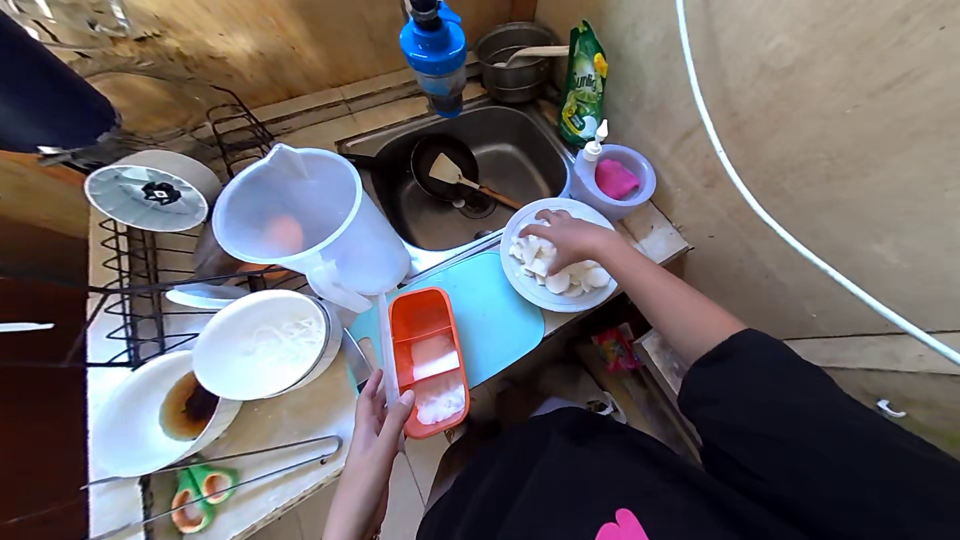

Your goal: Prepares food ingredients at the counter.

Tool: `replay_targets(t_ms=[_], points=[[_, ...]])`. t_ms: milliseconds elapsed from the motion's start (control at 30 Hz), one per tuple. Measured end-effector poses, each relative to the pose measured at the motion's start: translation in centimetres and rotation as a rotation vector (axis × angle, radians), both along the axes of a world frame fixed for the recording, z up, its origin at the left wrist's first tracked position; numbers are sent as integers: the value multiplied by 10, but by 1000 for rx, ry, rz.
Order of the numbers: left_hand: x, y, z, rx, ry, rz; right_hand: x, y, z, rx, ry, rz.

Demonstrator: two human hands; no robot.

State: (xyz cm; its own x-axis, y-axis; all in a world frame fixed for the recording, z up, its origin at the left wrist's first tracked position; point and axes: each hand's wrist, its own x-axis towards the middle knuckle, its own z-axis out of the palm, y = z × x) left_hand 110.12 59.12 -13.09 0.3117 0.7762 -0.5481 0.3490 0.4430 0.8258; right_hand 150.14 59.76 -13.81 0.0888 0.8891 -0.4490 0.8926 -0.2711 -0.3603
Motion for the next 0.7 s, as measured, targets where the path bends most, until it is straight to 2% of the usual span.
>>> replay_targets(t_ms=[133, 233, 433, 600, 700], points=[[1, 1, 4, -6, 14, -16, -36, -1, -22, 17, -132, 81], [0, 0, 3, -5, 19, -28, -32, -1, -35, 32, -146, 141], [0, 2, 2, 3, 8, -29, -29, -6, -17, 161, -99, 135], [1, 2, 1, 15, 16, -40, -51, -31, -45, 435, -122, 251], [-1, 2, 1, 13, 13, -49, -39, -50, -30, 365, -96, 172]])
